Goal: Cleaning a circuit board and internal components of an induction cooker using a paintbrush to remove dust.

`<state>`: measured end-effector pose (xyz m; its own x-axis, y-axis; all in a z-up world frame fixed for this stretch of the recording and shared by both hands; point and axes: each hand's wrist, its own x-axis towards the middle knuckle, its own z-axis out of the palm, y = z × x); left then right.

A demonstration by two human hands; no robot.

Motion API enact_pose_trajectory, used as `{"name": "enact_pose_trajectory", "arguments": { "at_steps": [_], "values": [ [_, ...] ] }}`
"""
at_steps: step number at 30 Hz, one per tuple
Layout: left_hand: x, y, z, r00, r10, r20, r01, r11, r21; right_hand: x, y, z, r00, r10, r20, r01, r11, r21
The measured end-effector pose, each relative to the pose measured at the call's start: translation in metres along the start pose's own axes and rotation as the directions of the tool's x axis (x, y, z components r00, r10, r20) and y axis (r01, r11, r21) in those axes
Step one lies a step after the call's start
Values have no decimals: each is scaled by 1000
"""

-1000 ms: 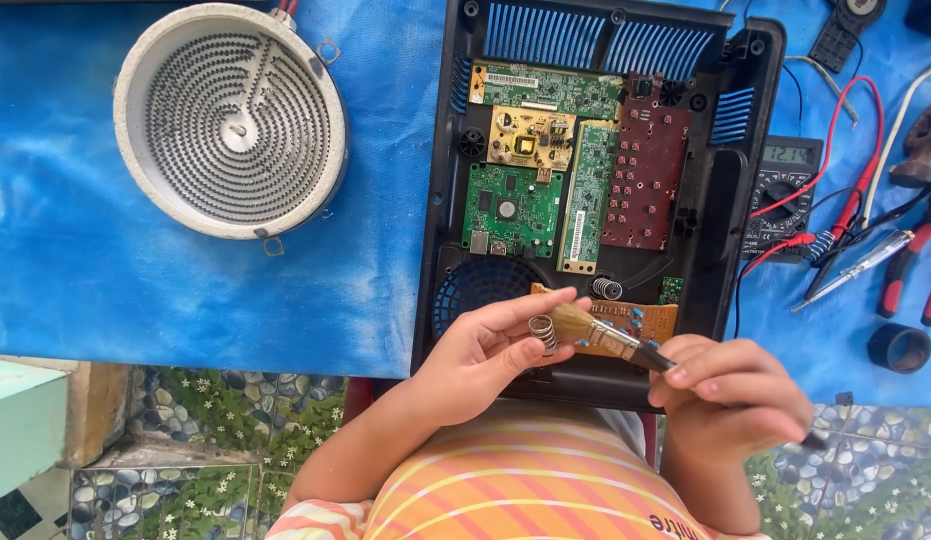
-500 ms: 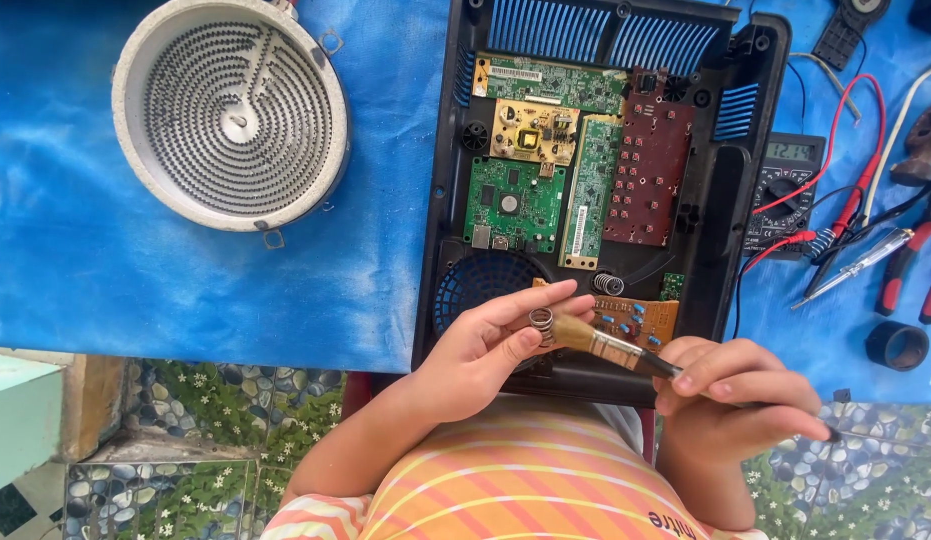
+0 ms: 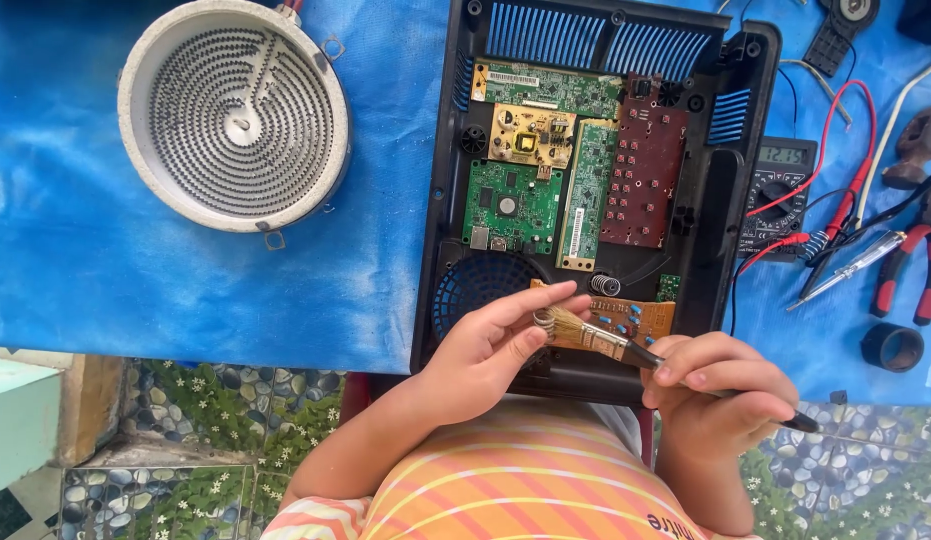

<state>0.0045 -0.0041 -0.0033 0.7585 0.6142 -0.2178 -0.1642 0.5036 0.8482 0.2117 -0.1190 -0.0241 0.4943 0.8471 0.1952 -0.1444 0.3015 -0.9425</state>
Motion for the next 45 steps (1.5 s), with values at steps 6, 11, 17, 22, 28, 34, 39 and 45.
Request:
{"name": "enact_pose_trajectory", "arguments": {
  "at_steps": [6, 11, 17, 22, 28, 34, 39, 45],
  "values": [
    [-2, -2, 0, 1000, 21, -14, -21, 1000, 21, 7, 0, 5, 997, 71, 14, -73, 982, 175],
    [-3, -6, -1, 1000, -24, -9, 24, 998, -54, 5, 1, 2, 993, 117, 8, -116, 965, 235],
    [-3, -11, 0, 999, -46, -26, 43, 994, -102, 0, 3, 1, 998, 67, 14, -68, 978, 199],
    [-3, -8, 3, 996, -41, -81, 36, 998, -59, -4, 8, -6, 998, 6, 58, -15, 989, 150],
    [-4, -16, 3, 992, -14, -125, 4, 997, -77, 1, 8, -7, 956, -182, 230, 194, 980, -31],
    [-4, -16, 3, 990, -34, -140, 23, 996, -83, 7, 11, -11, 871, -299, 391, 304, 951, 50],
    [-2, -13, 4, 996, -32, -89, 29, 999, -33, 2, 9, -20, 931, -204, 302, 204, 978, 31],
    [-6, 10, 8, 997, -57, 50, 48, 986, 162, 1, 7, -29, 996, -36, 78, 19, 979, 205]
  ]
}}
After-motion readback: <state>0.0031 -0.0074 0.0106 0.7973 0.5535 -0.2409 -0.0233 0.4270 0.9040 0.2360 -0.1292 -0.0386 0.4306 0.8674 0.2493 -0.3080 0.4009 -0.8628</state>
